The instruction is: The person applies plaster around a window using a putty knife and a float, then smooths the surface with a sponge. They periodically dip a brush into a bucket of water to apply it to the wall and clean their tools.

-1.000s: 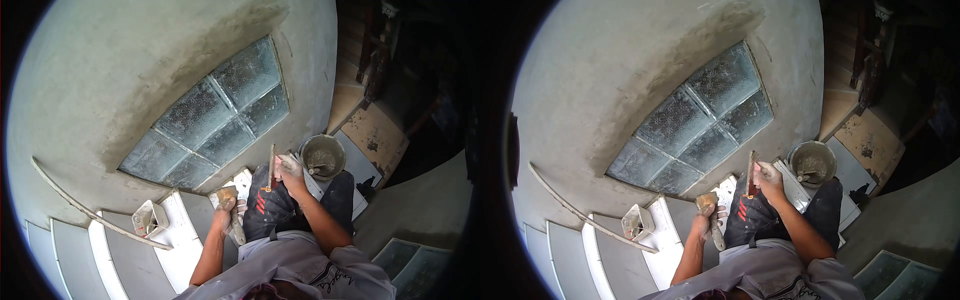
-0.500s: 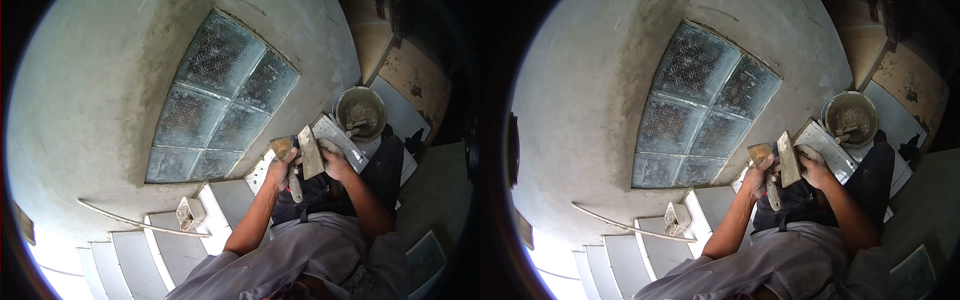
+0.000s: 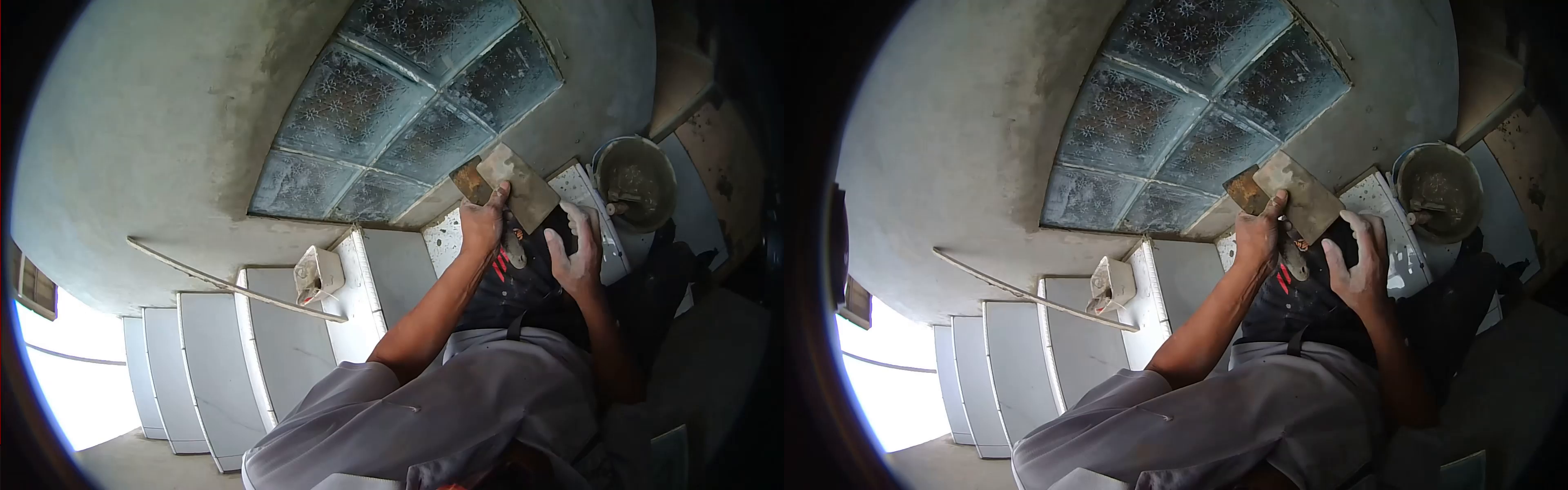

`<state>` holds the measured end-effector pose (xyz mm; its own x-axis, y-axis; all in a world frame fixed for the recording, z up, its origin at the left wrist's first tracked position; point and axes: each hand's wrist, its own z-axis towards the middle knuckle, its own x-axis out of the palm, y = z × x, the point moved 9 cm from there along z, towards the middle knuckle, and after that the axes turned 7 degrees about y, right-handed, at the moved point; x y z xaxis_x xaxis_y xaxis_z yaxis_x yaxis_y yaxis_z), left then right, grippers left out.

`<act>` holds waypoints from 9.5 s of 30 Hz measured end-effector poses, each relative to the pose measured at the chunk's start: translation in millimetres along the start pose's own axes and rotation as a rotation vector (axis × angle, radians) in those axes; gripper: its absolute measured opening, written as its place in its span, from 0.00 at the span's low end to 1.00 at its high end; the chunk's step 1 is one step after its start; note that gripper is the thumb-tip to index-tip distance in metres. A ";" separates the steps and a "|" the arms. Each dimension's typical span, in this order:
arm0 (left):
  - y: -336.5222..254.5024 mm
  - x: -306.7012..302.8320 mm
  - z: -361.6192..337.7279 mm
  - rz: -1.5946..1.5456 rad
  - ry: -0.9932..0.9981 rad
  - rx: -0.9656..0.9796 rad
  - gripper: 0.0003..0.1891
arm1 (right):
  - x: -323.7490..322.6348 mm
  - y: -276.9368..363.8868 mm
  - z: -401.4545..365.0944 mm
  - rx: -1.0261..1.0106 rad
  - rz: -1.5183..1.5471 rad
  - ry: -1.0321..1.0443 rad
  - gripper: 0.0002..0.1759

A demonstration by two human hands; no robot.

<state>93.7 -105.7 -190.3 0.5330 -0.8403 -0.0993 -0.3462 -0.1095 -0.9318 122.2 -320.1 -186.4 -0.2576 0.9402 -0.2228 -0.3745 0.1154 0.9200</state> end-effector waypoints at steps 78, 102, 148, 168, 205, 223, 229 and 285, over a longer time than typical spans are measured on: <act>-269.1 15.9 27.4 -0.162 0.287 0.712 0.11 | 54.8 203.6 146.8 -0.391 -0.316 -0.085 0.38; -254.7 20.3 31.1 -0.285 0.301 0.747 0.12 | 53.9 169.7 145.1 -0.424 -0.350 -0.034 0.37; -226.2 41.3 66.2 -1.039 0.639 0.282 0.20 | 14.9 157.0 260.1 -0.198 0.671 0.175 0.21; -221.8 25.3 70.9 -1.102 0.487 0.320 0.22 | 35.2 163.1 258.7 -0.246 0.689 0.207 0.21; -193.5 -82.6 42.0 -1.081 0.246 0.446 0.23 | 125.0 188.4 216.2 -0.270 0.603 0.259 0.19; -201.5 -227.6 -60.7 0.661 -1.095 0.967 0.40 | 136.8 193.6 226.8 -0.262 0.553 0.095 0.15; -192.5 -224.1 -48.9 0.725 -1.114 0.979 0.47 | 159.4 198.7 220.8 -0.265 0.547 0.129 0.15; -193.6 -221.2 -77.6 0.520 -0.866 1.026 0.25 | 238.8 238.0 177.7 -0.316 0.565 0.202 0.13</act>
<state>-17.0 60.2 39.2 0.9431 -0.0433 -0.3297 -0.1441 0.8402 -0.5227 129.9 -11.2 36.7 -0.6404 0.7466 0.1803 -0.3678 -0.5041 0.7814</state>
